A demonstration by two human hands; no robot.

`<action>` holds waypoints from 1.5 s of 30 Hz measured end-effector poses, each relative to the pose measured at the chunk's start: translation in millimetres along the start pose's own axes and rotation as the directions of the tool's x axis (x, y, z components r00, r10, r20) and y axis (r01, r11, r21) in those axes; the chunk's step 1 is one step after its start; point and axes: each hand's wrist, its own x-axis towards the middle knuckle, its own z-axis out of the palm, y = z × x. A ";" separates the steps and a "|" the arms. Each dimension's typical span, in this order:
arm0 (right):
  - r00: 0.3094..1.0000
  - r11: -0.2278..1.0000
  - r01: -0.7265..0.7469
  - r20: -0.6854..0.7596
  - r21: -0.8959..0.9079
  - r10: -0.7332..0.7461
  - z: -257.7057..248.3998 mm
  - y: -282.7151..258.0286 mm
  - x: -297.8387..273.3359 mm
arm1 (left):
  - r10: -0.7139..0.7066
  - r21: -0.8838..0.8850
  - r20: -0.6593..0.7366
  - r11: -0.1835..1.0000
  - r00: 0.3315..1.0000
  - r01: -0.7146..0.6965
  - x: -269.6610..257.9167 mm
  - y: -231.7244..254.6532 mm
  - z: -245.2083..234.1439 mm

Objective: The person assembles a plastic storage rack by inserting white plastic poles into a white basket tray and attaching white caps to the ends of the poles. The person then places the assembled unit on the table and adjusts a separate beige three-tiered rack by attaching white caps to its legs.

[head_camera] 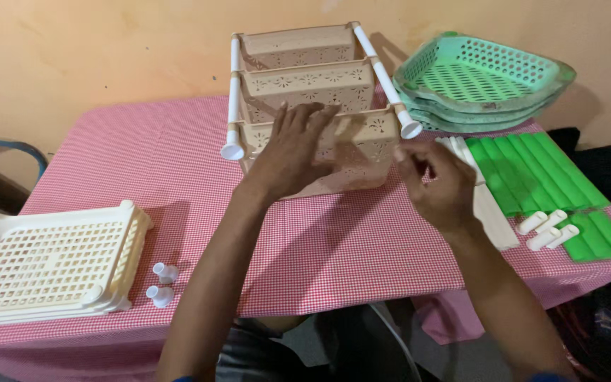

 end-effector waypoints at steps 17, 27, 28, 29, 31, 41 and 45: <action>0.989 0.996 0.015 -0.148 -0.090 -0.028 43.9 62.8 -3.8 | 0.069 0.214 0.051 0.974 0.996 -0.078 72.9 37.3 74.7; 0.985 1.000 -0.009 -0.174 -0.025 0.005 40.9 67.4 -6.9 | 0.060 0.242 0.048 0.968 0.997 -0.070 74.8 37.5 75.4; 0.985 1.000 -0.007 -0.174 -0.010 0.006 40.9 66.4 -7.2 | 0.048 0.214 0.064 0.975 0.997 -0.061 75.6 37.3 76.1; 0.984 0.999 -0.012 -0.180 -0.038 0.005 40.5 65.6 -7.6 | 0.060 0.237 0.041 0.969 0.997 -0.068 76.7 37.0 77.1; 0.981 0.995 -0.019 -0.193 -0.095 0.001 38.6 64.0 -9.1 | 0.086 0.284 -0.004 0.955 0.996 -0.081 78.4 35.4 79.8; 0.970 0.946 0.075 -0.241 0.317 0.004 37.3 83.9 -16.6 | 0.305 0.261 -0.258 0.936 0.917 -0.238 81.5 15.0 77.0; 0.979 0.902 0.096 -0.202 0.422 -0.010 41.7 79.7 -23.1 | 0.190 0.031 -0.173 0.982 0.966 -0.188 32.8 14.8 51.3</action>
